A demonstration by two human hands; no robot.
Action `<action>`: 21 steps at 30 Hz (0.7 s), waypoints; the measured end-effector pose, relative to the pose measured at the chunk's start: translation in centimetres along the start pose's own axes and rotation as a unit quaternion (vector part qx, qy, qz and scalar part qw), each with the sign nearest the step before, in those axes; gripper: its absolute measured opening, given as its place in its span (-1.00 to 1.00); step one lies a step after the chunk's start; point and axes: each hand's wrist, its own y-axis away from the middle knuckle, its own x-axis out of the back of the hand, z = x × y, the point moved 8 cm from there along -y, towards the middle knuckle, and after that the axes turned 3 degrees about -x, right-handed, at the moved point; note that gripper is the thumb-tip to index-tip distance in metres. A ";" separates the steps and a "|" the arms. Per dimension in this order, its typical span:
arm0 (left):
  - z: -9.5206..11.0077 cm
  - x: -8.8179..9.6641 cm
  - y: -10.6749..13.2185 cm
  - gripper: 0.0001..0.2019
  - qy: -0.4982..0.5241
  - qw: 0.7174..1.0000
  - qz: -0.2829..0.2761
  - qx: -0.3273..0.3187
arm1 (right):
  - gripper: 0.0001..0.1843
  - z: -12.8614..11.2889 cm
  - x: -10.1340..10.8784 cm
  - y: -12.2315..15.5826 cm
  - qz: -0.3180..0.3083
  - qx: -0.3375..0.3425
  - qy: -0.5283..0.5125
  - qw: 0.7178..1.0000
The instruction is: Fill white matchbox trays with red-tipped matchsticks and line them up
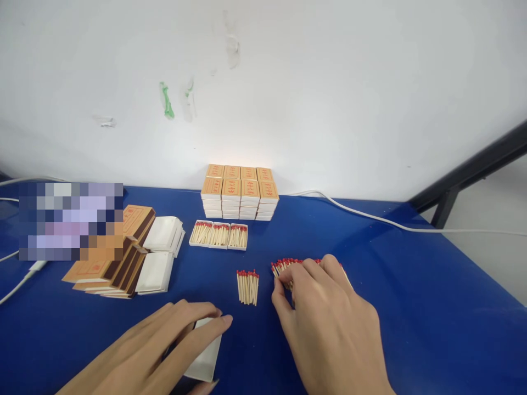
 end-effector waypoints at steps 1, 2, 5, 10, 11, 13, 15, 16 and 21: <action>0.0 0.0 0.0 -0.62 0.001 1.000 -0.001 -0.002 | -0.72 0.1 0.0 -0.1 0.000 -0.009 -0.006 1.000; 0.0 0.0 -0.1 -0.61 0.001 1.000 -0.001 -0.004 | -0.72 0.3 -0.1 -0.2 -0.003 -0.020 -0.016 1.000; 0.1 0.0 -0.1 -0.60 0.003 1.000 -0.002 -0.005 | -0.71 0.4 -0.5 -0.4 -0.041 -0.049 -0.075 0.995; 0.2 -0.1 -0.1 -0.55 0.015 1.000 -0.002 0.005 | -0.68 -0.4 -1.5 -0.4 -0.131 -0.088 -0.190 0.969; 0.2 -0.1 -0.1 -0.55 0.016 1.000 0.000 0.006 | -0.67 -0.5 -1.6 -0.5 -0.137 -0.097 -0.204 0.965; 0.2 -0.1 0.0 -0.55 0.016 1.000 0.003 0.009 | -0.66 -0.7 -1.8 -0.5 -0.143 -0.107 -0.222 0.958; 0.2 -0.1 0.0 -0.56 0.012 1.000 0.003 0.006 | -0.67 -0.8 -2.1 -0.4 -0.150 -0.112 -0.236 0.954; 0.3 0.0 -0.1 -0.57 0.011 1.000 0.003 0.005 | -0.68 -0.9 -2.2 -0.4 -0.154 -0.113 -0.243 0.951; 0.3 0.1 -0.1 -0.59 0.010 1.000 0.006 0.007 | -0.71 -1.1 -2.0 -0.6 -0.152 -0.104 -0.256 0.949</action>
